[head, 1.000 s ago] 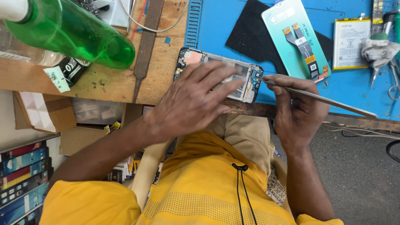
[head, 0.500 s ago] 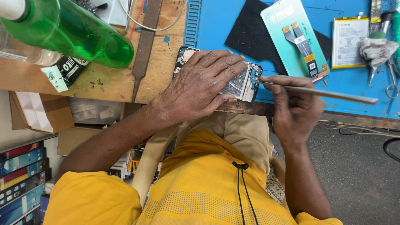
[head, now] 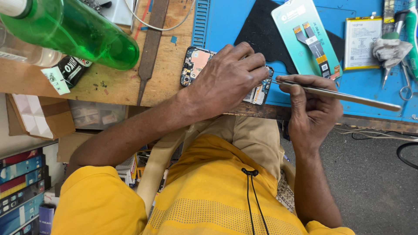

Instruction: The person unpacks a new screen assembly and places it on the workbench. They then use a metal spudger to pry and separate the old screen from the phone chassis, disconnecting internal connectors. Finally, they align and connect the new screen assembly to the phone's internal ribbon cable.

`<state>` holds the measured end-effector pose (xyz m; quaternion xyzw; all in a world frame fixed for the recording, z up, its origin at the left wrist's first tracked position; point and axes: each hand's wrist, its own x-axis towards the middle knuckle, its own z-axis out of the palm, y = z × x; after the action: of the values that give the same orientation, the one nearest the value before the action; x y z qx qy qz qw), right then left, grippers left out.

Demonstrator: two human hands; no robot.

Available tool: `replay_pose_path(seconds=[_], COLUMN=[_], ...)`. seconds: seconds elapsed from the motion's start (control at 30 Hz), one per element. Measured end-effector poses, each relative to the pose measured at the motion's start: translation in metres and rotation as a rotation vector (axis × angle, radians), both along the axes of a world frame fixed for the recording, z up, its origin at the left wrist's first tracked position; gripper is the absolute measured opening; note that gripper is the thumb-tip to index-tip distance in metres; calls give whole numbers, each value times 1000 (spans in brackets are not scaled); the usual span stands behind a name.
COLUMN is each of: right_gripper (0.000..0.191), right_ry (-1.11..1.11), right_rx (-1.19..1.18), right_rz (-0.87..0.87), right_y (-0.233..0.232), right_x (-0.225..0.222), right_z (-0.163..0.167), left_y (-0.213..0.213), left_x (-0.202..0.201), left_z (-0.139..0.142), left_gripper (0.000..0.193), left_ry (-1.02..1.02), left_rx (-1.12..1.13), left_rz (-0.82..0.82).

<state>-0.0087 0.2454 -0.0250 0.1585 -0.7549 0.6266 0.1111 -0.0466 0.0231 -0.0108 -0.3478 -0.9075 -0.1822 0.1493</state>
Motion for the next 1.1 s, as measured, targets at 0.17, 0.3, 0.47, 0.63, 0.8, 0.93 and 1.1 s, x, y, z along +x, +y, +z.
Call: replay_pose_path(seconds=[0.17,0.3,0.47,0.63,0.8,0.93,1.1], right_gripper=[11,13,15,17,17,18,20], right_ry=[-13,-17,-27,-32,-20,16,12], right_rx=[-178,-235,-328,-413,-463,-444,-398], right_rz=[-50,-70,-65,-36,42,122,198], right_y=[-1,-1,1,3,7,8,8], right_x=[3,3,-2,-1,-1,9,33], right_z=[-2,-4,-2,-4,-6,-5,5], left_y=[12,15,15,10,3,-1,-4], left_x=[-9,-11,-16,-17,-12,10,40], left_z=[5,14,18,13,19,27,33], left_gripper=[11,9,12,12,13,13,16], left_ry=[72,144,178,136,-169,-331,-616], left_rx=[-143,-264,-277,-142,165,392,467], left_rz=[-20,-78,-107,-98,-83,-159,-136])
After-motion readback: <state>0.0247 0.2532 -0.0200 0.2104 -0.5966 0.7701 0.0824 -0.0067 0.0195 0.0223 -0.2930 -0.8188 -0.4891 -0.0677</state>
